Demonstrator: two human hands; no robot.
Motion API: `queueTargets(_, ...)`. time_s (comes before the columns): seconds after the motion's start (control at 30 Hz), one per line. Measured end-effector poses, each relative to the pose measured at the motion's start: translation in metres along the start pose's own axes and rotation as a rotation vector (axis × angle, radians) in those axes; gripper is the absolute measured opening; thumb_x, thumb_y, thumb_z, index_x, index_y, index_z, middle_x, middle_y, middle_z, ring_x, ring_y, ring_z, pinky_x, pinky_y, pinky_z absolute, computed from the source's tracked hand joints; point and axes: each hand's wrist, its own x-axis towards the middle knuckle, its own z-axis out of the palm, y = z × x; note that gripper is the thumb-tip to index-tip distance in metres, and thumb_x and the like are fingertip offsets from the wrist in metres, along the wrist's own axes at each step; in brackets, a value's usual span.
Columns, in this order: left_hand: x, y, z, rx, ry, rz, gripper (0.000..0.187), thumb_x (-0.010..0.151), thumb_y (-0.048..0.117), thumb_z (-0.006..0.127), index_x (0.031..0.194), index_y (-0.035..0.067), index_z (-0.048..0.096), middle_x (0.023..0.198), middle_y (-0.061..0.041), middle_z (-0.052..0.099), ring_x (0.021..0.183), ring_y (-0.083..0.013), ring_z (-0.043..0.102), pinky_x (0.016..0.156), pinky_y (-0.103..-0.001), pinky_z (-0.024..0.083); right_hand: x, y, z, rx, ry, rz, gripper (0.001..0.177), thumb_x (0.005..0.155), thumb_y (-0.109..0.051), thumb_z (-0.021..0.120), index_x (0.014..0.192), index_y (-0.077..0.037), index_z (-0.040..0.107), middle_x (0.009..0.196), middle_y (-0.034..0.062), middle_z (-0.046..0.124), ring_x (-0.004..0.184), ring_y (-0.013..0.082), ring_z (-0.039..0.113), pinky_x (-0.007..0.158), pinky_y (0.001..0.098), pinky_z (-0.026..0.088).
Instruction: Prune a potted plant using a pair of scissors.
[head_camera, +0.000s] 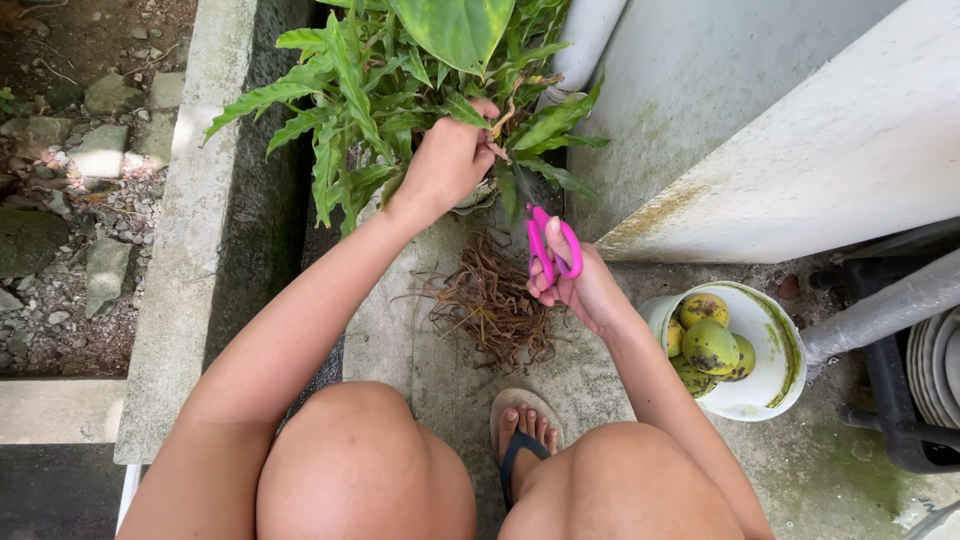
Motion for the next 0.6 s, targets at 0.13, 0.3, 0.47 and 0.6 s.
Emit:
queueTargets(0.13, 0.004, -0.002, 0.0, 0.001, -0.008, -0.014, 0.04, 0.084, -0.003, 0.068, 0.122, 0.002, 0.057, 0.081, -0.016, 0.071, 0.077, -0.0338, 0.073, 0.072, -0.043, 0.057, 0.003, -0.001, 0.006, -0.005, -0.021, 0.014, 0.07, 0.091, -0.072, 0.052, 0.078, -0.003, 0.06, 0.061, 0.0049, 0.056, 0.059, 0.0188, 0.062, 0.049, 0.0279, 0.043)
queueTargets(0.3, 0.0, -0.005, 0.004, 0.012, -0.009, 0.028, 0.026, 0.083, -0.002, 0.067, 0.109, -0.001, 0.061, 0.084, -0.02, 0.07, 0.081, -0.038, 0.071, 0.076, -0.046, 0.056, 0.004, -0.001, 0.004, 0.005, 0.003, 0.05, 0.069, 0.091, -0.071, 0.053, 0.078, -0.003, 0.06, 0.061, 0.0047, 0.055, 0.057, 0.0185, 0.061, 0.047, 0.0274, 0.042)
queueTargets(0.47, -0.001, -0.009, 0.006, 0.061, 0.018, 0.022, 0.011, 0.084, 0.0, 0.068, 0.094, -0.003, 0.064, 0.091, -0.024, 0.069, 0.088, -0.0414, 0.069, 0.08, -0.048, 0.056, -0.008, -0.007, -0.002, -0.086, -0.001, 0.028, 0.068, 0.091, -0.068, 0.055, 0.078, -0.003, 0.061, 0.061, 0.005, 0.057, 0.056, 0.0181, 0.059, 0.046, 0.0274, 0.04)
queueTargets(0.6, -0.001, -0.009, -0.003, 0.069, 0.039, 0.002, 0.013, 0.082, 0.001, 0.068, 0.094, -0.005, 0.064, 0.094, -0.024, 0.069, 0.088, -0.0429, 0.068, 0.08, -0.049, 0.055, -0.048, -0.039, 0.001, -0.238, 0.058, -0.009, 0.065, 0.09, -0.065, 0.057, 0.077, -0.002, 0.063, 0.061, 0.0078, 0.06, 0.052, 0.0188, 0.056, 0.044, 0.0287, 0.037)
